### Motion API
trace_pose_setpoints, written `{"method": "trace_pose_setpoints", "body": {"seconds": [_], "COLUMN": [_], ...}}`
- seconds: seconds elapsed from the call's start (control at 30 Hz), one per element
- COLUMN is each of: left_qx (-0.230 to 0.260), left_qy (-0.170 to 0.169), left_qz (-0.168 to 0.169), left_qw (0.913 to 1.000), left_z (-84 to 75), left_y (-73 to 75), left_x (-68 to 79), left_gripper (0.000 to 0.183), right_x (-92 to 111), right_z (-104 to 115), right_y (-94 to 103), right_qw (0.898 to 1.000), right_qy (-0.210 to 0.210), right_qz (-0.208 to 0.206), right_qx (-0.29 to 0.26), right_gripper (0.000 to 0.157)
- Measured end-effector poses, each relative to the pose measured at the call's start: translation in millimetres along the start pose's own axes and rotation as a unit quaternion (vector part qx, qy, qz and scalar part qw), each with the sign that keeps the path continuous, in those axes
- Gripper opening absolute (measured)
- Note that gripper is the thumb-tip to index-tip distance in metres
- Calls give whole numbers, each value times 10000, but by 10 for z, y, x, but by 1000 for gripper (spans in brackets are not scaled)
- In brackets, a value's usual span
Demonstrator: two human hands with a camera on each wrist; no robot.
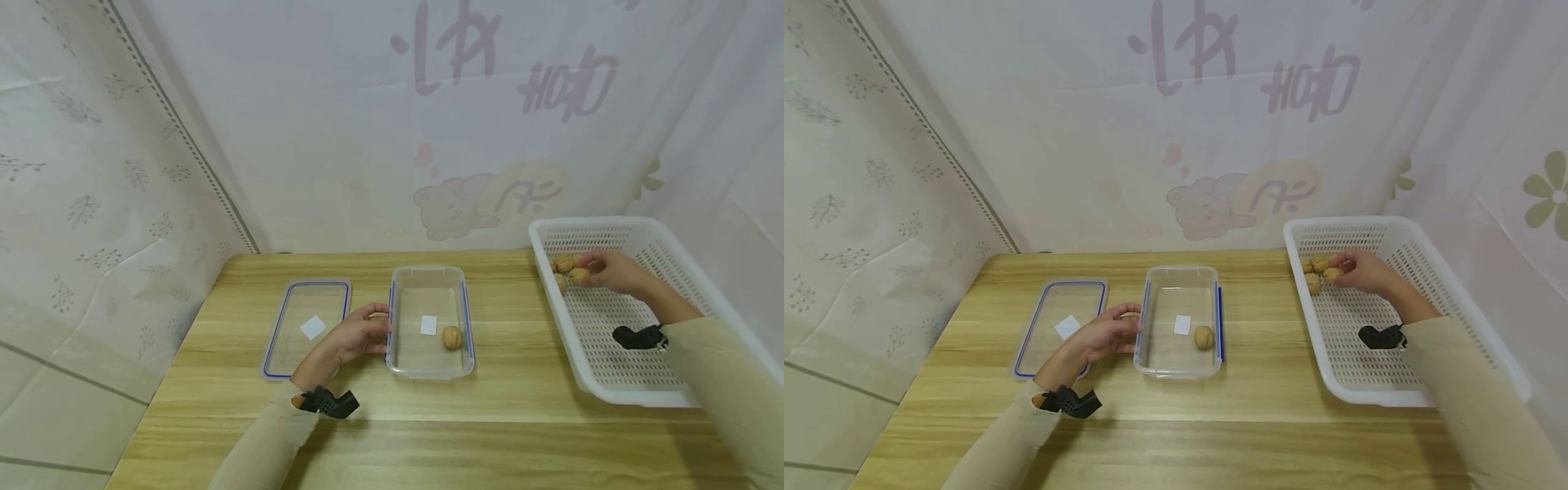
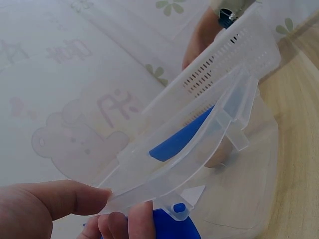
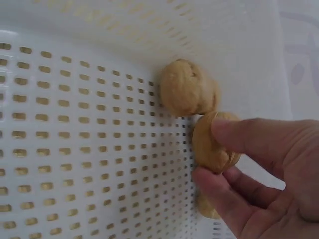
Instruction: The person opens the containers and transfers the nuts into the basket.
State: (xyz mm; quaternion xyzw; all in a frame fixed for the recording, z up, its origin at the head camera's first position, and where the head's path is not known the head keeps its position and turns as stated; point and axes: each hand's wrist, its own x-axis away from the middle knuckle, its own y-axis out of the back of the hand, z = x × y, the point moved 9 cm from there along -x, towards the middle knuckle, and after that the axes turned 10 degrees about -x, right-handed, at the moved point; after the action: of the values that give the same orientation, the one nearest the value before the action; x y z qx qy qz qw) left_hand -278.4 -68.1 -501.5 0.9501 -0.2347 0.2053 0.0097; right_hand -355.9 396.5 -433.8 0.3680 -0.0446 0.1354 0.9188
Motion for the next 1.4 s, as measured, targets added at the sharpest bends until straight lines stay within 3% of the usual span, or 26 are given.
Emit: {"method": "trace_pose_setpoints", "body": {"seconds": [0.6,1.4], "left_qx": [-33,-38], "left_qy": [-17,-30], "left_qz": [30,77], "left_qw": [10000,10000], "left_z": [-2,5], "left_y": [-5,-10], "left_x": [-5,-6], "left_gripper": [47,46], "right_x": [-47,-32], "right_z": [-104,-130], "right_y": [-146,-182], "right_qw": [9993,9991], "right_qy": [-213,-290], "right_qz": [78,257], "right_qx": [284,157], "right_gripper": [41,49]}}
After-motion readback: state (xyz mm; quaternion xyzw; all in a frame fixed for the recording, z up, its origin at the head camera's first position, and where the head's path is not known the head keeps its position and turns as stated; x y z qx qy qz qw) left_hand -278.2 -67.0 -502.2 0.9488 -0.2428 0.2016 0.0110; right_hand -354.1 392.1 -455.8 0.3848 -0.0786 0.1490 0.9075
